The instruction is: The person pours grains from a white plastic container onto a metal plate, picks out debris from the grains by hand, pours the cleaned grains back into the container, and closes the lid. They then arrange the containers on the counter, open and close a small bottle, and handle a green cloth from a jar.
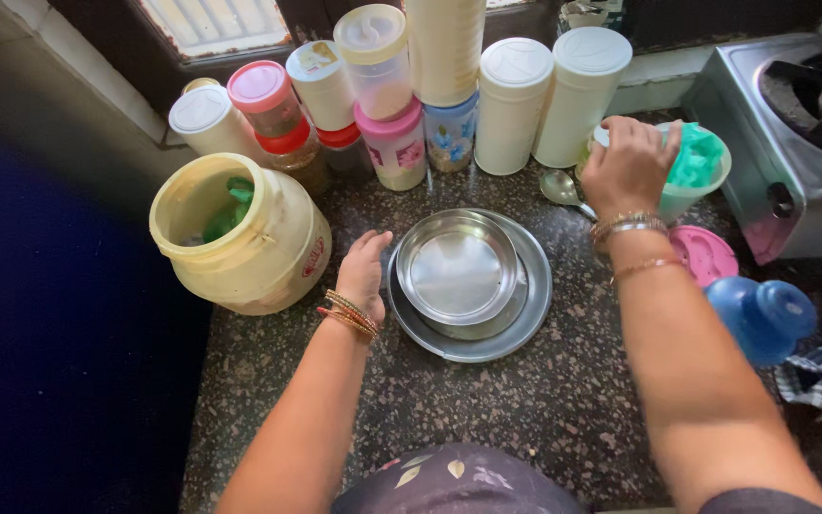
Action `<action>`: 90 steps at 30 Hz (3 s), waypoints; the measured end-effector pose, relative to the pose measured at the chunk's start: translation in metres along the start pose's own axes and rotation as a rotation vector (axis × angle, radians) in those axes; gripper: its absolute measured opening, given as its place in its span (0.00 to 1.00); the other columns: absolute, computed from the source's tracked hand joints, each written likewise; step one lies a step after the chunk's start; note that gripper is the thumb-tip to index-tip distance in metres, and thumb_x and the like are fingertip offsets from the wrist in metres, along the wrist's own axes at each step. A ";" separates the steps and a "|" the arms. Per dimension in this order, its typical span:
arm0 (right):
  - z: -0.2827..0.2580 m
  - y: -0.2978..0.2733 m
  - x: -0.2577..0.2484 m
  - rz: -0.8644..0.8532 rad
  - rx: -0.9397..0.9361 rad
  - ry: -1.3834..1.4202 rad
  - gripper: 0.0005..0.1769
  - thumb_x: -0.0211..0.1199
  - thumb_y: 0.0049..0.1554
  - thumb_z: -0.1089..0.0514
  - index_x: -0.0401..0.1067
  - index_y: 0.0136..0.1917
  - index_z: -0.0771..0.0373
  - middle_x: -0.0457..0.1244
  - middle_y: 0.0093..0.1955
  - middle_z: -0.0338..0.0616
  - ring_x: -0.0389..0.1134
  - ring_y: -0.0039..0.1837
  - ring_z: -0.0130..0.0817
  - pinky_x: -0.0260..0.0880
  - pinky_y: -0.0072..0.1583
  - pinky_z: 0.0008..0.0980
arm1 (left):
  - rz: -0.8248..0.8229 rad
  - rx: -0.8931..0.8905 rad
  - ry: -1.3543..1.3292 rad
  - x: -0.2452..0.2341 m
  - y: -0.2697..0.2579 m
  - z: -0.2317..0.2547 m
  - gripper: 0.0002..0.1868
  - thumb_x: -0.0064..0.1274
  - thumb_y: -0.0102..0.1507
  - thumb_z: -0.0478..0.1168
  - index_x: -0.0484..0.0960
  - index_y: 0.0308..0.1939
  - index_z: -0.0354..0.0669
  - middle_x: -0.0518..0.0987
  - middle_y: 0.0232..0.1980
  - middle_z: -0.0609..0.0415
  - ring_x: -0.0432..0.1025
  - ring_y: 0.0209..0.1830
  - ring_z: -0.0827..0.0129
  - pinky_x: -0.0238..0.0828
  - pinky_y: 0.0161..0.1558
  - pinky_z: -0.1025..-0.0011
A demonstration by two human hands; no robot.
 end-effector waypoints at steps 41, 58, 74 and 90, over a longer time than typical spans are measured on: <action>-0.195 -0.079 -0.099 -0.467 0.026 1.052 0.17 0.64 0.62 0.52 0.72 0.58 0.66 0.67 0.45 0.37 0.67 0.46 0.22 0.69 0.49 0.27 | -0.413 -0.123 -0.291 0.049 -0.058 -0.023 0.30 0.31 0.70 0.65 0.76 0.42 0.44 0.75 0.24 0.53 0.58 0.10 0.79 0.48 0.10 0.80; -0.018 -0.155 -0.016 -0.418 0.265 -0.044 0.29 0.66 0.49 0.61 0.78 0.65 0.48 0.65 0.66 0.50 0.62 0.67 0.59 0.63 0.68 0.51 | -1.037 -0.299 -0.433 0.058 -0.076 -0.023 0.24 0.36 0.72 0.54 0.77 0.46 0.35 0.79 0.31 0.48 0.67 0.19 0.71 0.52 0.13 0.79; -0.175 -0.116 -0.058 -0.865 0.208 1.477 0.36 0.65 0.52 0.63 0.63 0.74 0.62 0.64 0.68 0.38 0.65 0.67 0.29 0.66 0.67 0.35 | -0.571 -0.234 -0.470 0.044 -0.055 -0.035 0.27 0.31 0.72 0.57 0.78 0.43 0.41 0.77 0.30 0.51 0.63 0.16 0.75 0.55 0.17 0.78; -0.103 -0.105 -0.051 -0.278 0.228 0.873 0.29 0.74 0.53 0.57 0.70 0.66 0.61 0.70 0.61 0.42 0.72 0.62 0.30 0.70 0.65 0.34 | -0.429 -0.178 -0.149 0.053 -0.065 -0.047 0.44 0.26 0.67 0.69 0.50 0.78 0.44 0.62 0.75 0.38 0.70 0.62 0.49 0.70 0.56 0.60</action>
Point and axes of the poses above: each hand's wrist, its own y-axis towards the middle knuckle, its own x-axis out of the palm, z = x × y, the point moved 6 cm from there along y, towards the middle knuckle
